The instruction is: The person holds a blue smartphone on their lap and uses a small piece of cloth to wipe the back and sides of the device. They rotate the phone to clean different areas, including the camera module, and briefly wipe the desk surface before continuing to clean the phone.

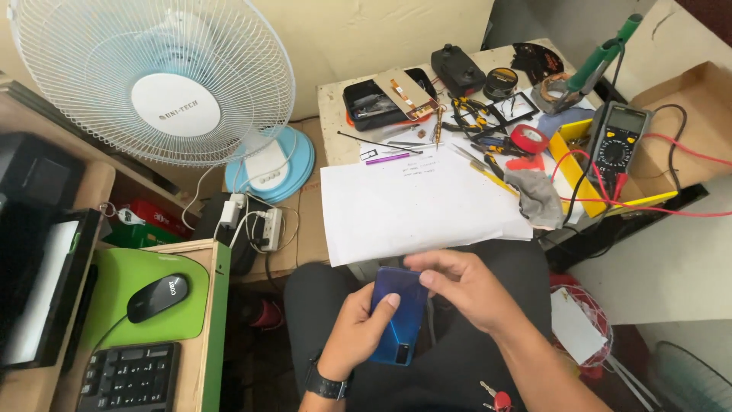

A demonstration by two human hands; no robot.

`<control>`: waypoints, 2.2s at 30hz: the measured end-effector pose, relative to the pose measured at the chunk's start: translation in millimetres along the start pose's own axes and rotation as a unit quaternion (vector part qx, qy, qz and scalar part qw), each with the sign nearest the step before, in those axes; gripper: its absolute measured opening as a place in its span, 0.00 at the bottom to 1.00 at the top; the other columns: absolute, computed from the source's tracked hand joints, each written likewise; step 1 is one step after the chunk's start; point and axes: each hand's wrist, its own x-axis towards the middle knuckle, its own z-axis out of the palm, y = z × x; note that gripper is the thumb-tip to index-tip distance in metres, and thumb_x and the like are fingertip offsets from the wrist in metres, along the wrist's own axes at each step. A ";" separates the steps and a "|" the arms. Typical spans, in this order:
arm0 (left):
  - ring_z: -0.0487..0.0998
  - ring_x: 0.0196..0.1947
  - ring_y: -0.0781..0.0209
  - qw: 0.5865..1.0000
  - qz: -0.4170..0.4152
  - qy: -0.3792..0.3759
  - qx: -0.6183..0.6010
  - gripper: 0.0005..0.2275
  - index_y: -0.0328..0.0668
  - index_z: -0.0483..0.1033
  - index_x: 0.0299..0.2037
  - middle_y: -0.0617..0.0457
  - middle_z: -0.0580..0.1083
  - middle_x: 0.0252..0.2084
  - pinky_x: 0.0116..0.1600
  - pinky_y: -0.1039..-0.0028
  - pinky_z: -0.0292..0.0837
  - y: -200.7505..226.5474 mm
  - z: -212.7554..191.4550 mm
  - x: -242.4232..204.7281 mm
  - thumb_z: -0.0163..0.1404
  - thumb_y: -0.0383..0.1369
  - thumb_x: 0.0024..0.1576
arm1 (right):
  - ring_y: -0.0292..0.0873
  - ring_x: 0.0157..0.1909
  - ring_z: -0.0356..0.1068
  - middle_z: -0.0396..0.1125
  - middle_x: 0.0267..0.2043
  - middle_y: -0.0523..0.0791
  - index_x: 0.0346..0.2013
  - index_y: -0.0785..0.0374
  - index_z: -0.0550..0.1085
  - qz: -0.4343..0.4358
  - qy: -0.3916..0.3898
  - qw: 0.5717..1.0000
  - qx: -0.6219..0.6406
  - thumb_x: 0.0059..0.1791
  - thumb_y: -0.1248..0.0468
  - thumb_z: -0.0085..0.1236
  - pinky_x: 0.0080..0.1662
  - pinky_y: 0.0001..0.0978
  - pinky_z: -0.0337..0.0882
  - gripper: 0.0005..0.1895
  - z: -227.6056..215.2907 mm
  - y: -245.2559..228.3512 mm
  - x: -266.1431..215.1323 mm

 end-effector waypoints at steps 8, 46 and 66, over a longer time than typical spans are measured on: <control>0.82 0.33 0.68 1.000 -0.005 0.008 0.016 0.13 0.47 0.84 0.41 0.61 0.82 0.33 0.39 0.73 0.76 4.0 14.3 -1.8 0.59 0.46 0.69 | 0.33 0.32 0.70 0.74 0.27 0.40 0.26 0.59 0.79 -0.030 0.066 0.995 0.062 0.55 0.66 0.75 0.39 0.31 0.71 0.15 22.0 4.6 5.7; 0.86 0.37 0.64 0.999 0.008 0.028 -0.032 0.13 0.44 0.83 0.45 0.58 0.84 0.37 0.42 0.72 0.83 0.8 14.8 -1.5 0.58 0.45 0.68 | 0.40 0.44 0.78 0.83 0.42 0.47 0.48 0.67 0.89 -0.057 0.060 0.989 0.123 0.58 0.68 0.67 0.47 0.33 0.78 0.08 18.3 10.9 -5.8; 0.95 0.36 0.42 0.986 0.002 -0.007 -0.166 0.16 0.36 0.78 0.53 0.39 0.88 0.42 0.40 0.59 0.95 12.5 3.6 -6.1 0.58 0.43 0.68 | 0.41 0.41 0.71 0.74 0.46 0.46 0.65 0.65 0.78 -0.087 0.043 0.983 0.156 0.57 0.72 0.62 0.43 0.35 0.73 0.20 7.2 8.2 -11.1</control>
